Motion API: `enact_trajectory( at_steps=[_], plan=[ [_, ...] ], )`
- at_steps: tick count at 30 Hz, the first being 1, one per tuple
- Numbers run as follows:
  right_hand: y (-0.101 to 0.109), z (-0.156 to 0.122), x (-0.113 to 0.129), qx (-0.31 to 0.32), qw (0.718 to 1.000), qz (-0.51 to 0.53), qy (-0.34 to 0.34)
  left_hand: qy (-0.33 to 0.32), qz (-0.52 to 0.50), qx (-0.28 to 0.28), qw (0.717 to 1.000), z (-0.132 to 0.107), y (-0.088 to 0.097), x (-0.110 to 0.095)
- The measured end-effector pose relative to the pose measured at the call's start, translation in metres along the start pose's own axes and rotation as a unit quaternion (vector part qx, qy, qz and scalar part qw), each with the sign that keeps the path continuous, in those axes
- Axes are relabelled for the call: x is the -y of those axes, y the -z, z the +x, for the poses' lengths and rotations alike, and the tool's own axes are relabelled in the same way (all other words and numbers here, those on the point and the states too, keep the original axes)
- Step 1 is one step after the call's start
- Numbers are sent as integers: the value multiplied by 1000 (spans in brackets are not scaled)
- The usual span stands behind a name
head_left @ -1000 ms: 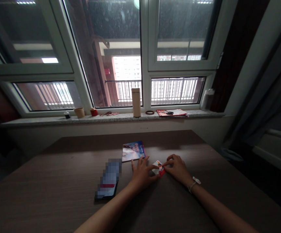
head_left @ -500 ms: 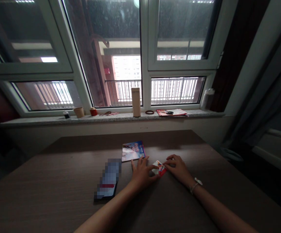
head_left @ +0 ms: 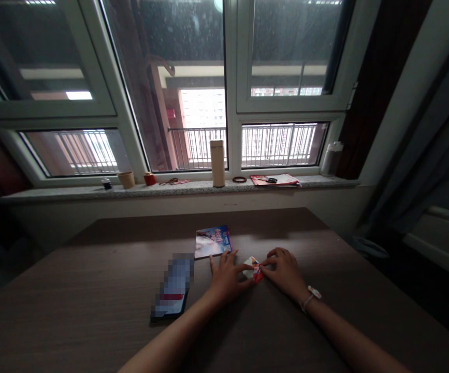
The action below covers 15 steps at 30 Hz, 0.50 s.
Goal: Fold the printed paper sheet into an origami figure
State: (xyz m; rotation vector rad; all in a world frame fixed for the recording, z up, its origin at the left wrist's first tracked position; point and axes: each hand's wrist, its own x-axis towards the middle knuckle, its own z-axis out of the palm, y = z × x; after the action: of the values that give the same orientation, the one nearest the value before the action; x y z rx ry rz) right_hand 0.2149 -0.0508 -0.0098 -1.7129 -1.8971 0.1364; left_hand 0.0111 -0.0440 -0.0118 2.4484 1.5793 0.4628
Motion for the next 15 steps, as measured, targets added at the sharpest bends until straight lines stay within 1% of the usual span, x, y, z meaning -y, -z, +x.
enact_trajectory(
  at_steps=[7, 15],
  plan=[
    [-3, -3, 5, 3, 1000, -12, -4, 1, -10, 4, 1000, 2, -1, 3],
    [-2, -6, 10, 5, 999, -28, -21, -12, -6, -1, 1000, 9, -3, 6]
  ],
)
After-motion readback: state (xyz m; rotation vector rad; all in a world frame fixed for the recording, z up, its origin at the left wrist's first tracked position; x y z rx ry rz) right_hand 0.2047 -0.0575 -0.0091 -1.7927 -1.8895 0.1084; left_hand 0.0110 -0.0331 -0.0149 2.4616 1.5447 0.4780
